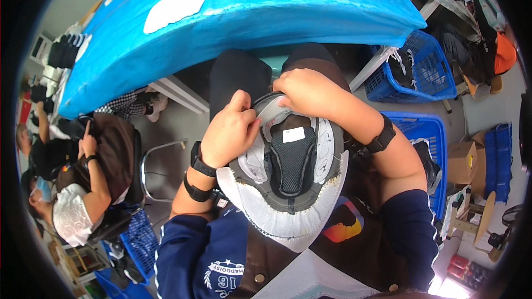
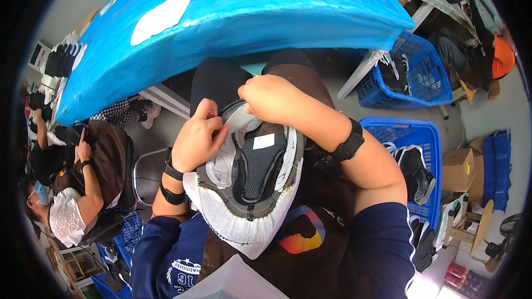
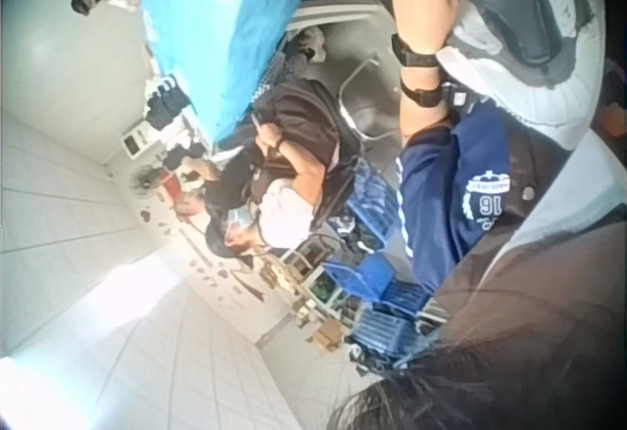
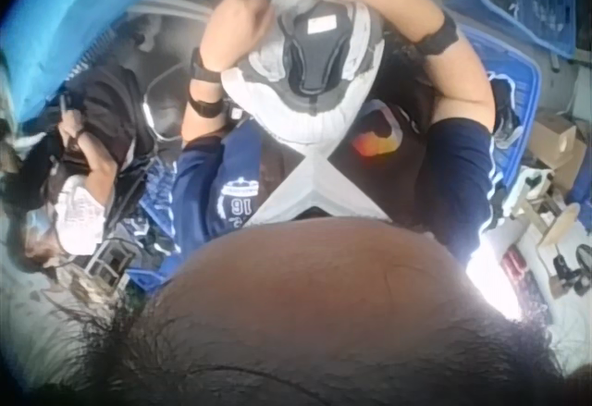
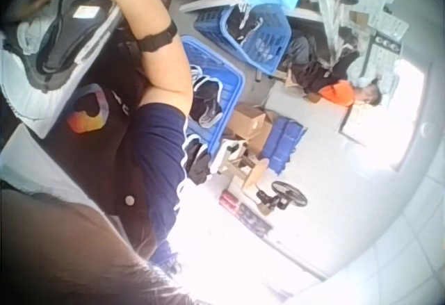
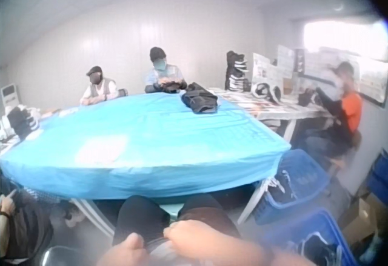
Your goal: The person inserts a white cushioned insole into the interior of a black and white shoe upper and then places the assembled upper into a blue plastic basket on the floor.
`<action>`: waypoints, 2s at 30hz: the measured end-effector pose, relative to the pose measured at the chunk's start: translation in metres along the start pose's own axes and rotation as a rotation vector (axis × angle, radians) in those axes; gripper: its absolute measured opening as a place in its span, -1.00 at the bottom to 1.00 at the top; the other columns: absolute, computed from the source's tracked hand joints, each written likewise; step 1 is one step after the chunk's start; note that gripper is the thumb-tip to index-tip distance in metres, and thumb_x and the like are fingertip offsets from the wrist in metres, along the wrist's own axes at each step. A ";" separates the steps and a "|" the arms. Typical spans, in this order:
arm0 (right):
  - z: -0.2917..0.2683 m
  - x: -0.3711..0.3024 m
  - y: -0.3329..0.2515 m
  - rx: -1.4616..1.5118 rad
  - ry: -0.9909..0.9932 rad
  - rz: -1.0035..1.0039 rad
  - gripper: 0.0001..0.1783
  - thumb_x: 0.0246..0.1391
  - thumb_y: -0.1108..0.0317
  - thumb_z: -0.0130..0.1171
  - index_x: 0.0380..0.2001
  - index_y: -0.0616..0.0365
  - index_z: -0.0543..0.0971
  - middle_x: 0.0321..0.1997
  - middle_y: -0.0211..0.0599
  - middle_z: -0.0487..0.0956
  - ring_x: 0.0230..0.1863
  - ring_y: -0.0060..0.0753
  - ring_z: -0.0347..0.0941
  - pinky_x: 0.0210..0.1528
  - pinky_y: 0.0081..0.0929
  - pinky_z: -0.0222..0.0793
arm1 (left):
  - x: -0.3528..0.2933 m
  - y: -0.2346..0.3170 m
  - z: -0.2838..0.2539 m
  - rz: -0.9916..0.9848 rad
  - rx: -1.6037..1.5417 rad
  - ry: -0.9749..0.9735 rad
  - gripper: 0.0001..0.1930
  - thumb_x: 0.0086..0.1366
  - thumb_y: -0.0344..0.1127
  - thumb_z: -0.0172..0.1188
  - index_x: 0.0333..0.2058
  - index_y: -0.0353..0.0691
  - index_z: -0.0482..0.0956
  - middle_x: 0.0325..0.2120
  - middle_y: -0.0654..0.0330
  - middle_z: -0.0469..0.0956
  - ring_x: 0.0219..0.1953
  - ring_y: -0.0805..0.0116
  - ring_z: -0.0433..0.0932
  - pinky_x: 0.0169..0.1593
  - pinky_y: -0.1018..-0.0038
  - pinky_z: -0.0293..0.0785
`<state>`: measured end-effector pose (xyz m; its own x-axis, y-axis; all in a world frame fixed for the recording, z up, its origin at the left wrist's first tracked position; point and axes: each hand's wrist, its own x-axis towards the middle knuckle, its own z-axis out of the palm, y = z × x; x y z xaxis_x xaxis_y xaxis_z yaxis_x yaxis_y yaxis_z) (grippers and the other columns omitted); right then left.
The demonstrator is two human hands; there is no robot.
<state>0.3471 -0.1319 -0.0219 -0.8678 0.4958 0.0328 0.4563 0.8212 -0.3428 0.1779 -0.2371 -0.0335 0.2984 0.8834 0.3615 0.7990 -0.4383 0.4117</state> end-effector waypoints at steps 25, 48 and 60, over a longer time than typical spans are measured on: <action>-0.003 -0.015 -0.007 -0.133 0.120 -0.028 -0.85 -0.28 0.52 0.05 -0.50 0.25 0.40 -0.48 -0.13 0.45 -0.34 -0.11 0.43 -0.35 -0.30 0.36 | 0.008 -0.022 0.020 -0.346 -0.616 -0.329 -0.68 0.14 -0.21 0.09 -0.22 -0.34 0.45 -0.56 0.11 0.50 -0.54 0.50 0.39 -0.42 0.54 0.32; -0.018 -0.053 0.028 0.757 -0.197 0.282 -0.54 -0.03 0.24 0.08 -0.12 0.37 0.38 -0.24 -0.17 0.51 -0.22 -0.40 0.43 -0.13 -0.54 0.29 | 0.056 -0.021 -0.007 0.039 -0.236 -0.561 -0.64 -0.01 -0.27 0.16 -0.19 -0.16 0.38 -0.52 0.01 0.51 -0.44 0.02 0.49 -0.40 0.32 0.40; -0.010 -0.071 0.023 1.332 -0.118 0.392 -0.64 -0.06 0.46 0.10 -0.14 0.37 0.42 -0.24 -0.26 0.51 -0.26 -0.58 0.42 -0.16 -0.65 0.30 | 0.080 -0.007 0.010 0.094 -0.128 -0.590 -0.85 0.02 -0.32 0.06 -0.47 -0.28 0.46 -0.57 -0.03 0.47 -0.43 0.00 0.46 -0.34 0.22 0.35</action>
<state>0.4214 -0.1451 -0.0230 -0.7704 0.5468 -0.3278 0.1999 -0.2811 -0.9386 0.2011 -0.1614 -0.0161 0.6325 0.7670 -0.1080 0.6971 -0.5029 0.5110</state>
